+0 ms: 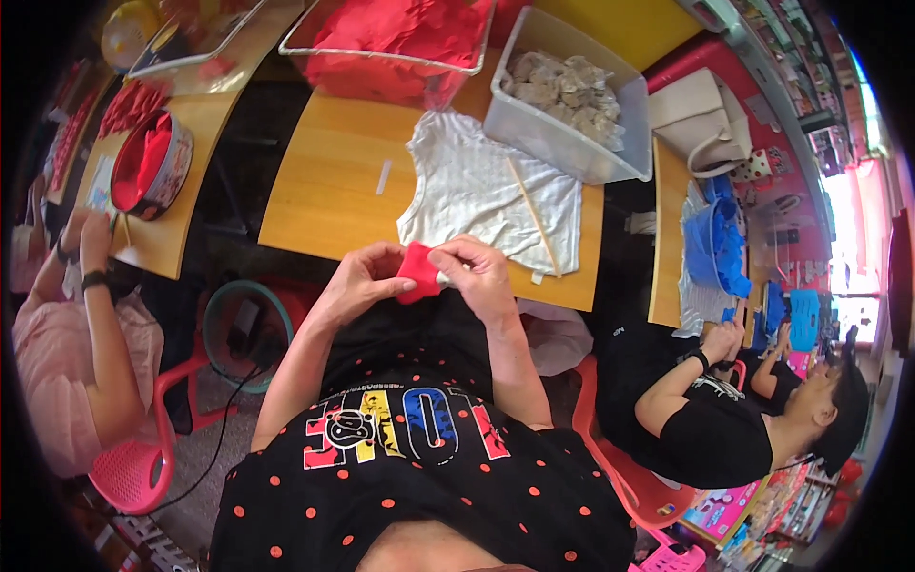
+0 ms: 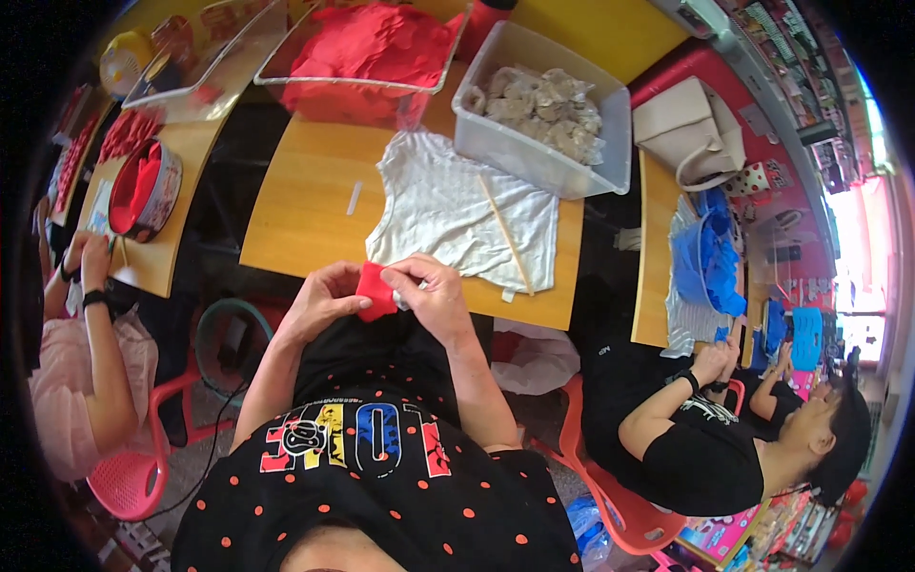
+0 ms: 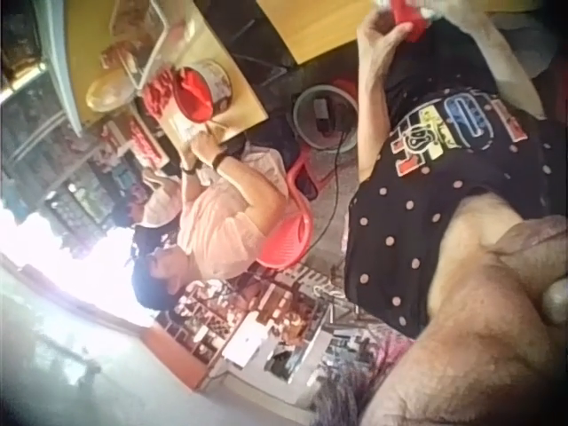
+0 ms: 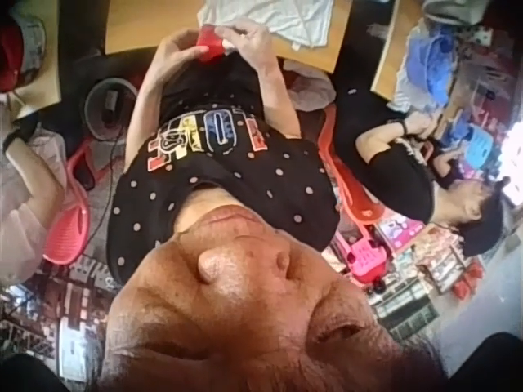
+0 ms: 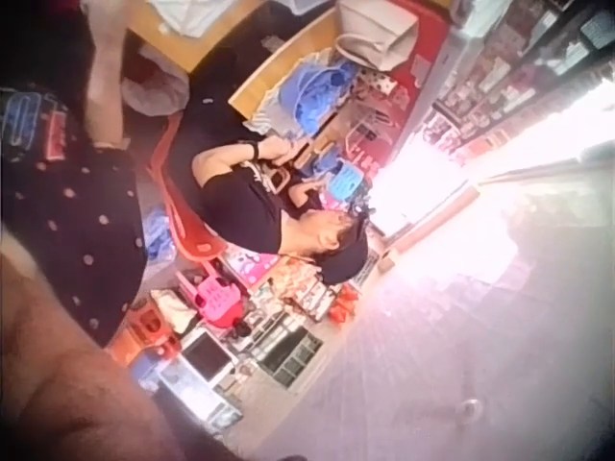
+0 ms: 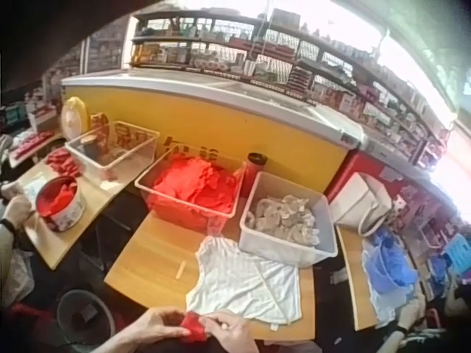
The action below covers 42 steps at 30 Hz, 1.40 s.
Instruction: The recorder is crafting a decorative rose from red leather pieces and white stuffing material.
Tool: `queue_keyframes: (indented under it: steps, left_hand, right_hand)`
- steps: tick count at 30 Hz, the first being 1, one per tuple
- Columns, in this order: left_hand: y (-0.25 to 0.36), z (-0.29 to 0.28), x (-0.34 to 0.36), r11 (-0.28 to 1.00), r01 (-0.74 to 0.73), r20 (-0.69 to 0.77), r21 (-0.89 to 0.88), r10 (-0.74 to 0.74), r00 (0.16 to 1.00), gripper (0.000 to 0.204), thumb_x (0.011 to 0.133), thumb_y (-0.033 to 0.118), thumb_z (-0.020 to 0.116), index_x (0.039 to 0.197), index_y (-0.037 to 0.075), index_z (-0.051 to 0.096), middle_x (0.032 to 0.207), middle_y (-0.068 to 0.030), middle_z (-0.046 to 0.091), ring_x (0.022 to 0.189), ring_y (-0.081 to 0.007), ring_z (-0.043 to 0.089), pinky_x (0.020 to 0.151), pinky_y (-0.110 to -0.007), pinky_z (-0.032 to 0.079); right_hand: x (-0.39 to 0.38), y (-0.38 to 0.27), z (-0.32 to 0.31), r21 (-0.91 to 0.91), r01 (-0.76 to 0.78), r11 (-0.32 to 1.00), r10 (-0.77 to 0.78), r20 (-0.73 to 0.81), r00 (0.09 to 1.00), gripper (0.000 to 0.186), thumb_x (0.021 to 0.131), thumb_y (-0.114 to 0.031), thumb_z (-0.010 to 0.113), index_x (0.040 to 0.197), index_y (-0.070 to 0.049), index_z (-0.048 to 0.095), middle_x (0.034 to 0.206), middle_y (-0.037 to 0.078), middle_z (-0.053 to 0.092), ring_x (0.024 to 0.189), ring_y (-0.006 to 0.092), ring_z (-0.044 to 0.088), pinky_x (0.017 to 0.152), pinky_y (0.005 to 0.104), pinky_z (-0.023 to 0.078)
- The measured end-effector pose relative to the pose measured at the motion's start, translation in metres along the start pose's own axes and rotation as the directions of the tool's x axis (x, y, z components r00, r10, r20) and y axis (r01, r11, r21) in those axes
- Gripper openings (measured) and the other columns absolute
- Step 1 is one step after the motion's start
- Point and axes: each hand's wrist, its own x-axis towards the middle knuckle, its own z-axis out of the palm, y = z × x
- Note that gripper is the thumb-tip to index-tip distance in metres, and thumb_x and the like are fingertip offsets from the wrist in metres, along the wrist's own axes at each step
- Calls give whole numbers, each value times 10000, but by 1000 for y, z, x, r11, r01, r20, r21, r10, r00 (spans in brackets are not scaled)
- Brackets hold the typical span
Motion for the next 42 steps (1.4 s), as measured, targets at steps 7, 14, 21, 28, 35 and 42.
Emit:
queue_keyframes:
  steps: [7, 14, 21, 28, 35, 42]
  left_hand:
    - [-18, -9, 6, 1000, 25, -84, 1, -25, 996, 176, 835, 117, 686, 946, -18, 665, 853, -17, 659, 760, -69, 574, 713, -216, 461]
    - [-55, -41, -18, 967, 139, -245, -215, -191, 950, 129, 854, 105, 654, 923, -2, 631, 860, -42, 656, 760, -120, 630, 700, -258, 512]
    - [-72, -53, -38, 954, 148, -351, -261, -236, 906, 105, 833, 100, 679, 890, 20, 645, 790, -19, 660, 664, -79, 610, 611, -205, 480]
    - [-77, -62, -44, 951, 147, -406, -272, -252, 878, 93, 827, 97, 686, 872, 23, 651, 770, -16, 659, 640, -61, 587, 586, -192, 451]
    - [-78, -64, -38, 948, 208, -375, -240, -288, 881, 99, 824, 99, 690, 875, 21, 656, 751, -5, 653, 623, -50, 571, 580, -189, 440]
    - [-92, -65, -33, 950, 220, -361, -220, -289, 887, 107, 830, 114, 687, 875, 22, 658, 759, -8, 658, 614, -47, 562, 558, -186, 418]
  right_hand:
    - [49, -33, -48, -165, 144, 976, -146, 4, 989, 163, 862, -79, 621, 998, -17, 688, 869, 21, 665, 745, 75, 565, 652, 214, 438]
    - [189, -73, -152, -626, 39, 779, -175, -157, 972, 266, 867, -255, 606, 975, -27, 690, 818, 105, 693, 748, 206, 655, 707, 286, 491]
    - [319, 4, -202, -942, 132, 308, -329, 25, 944, 326, 767, -207, 689, 1061, -69, 662, 1065, 153, 642, 1023, 334, 590, 900, 403, 466]
    - [358, 27, -189, -998, 20, -64, -189, 32, 981, 201, 791, -206, 626, 932, -83, 699, 981, 182, 654, 958, 371, 617, 831, 437, 499]
    - [353, -28, -228, -992, 73, -106, -191, 93, 977, 237, 858, -201, 529, 899, -47, 704, 923, 184, 671, 887, 353, 649, 804, 439, 512]
    - [303, -76, -243, -916, 88, 392, -241, -10, 971, 214, 812, -222, 612, 892, -45, 704, 818, 128, 688, 798, 244, 667, 740, 353, 508]
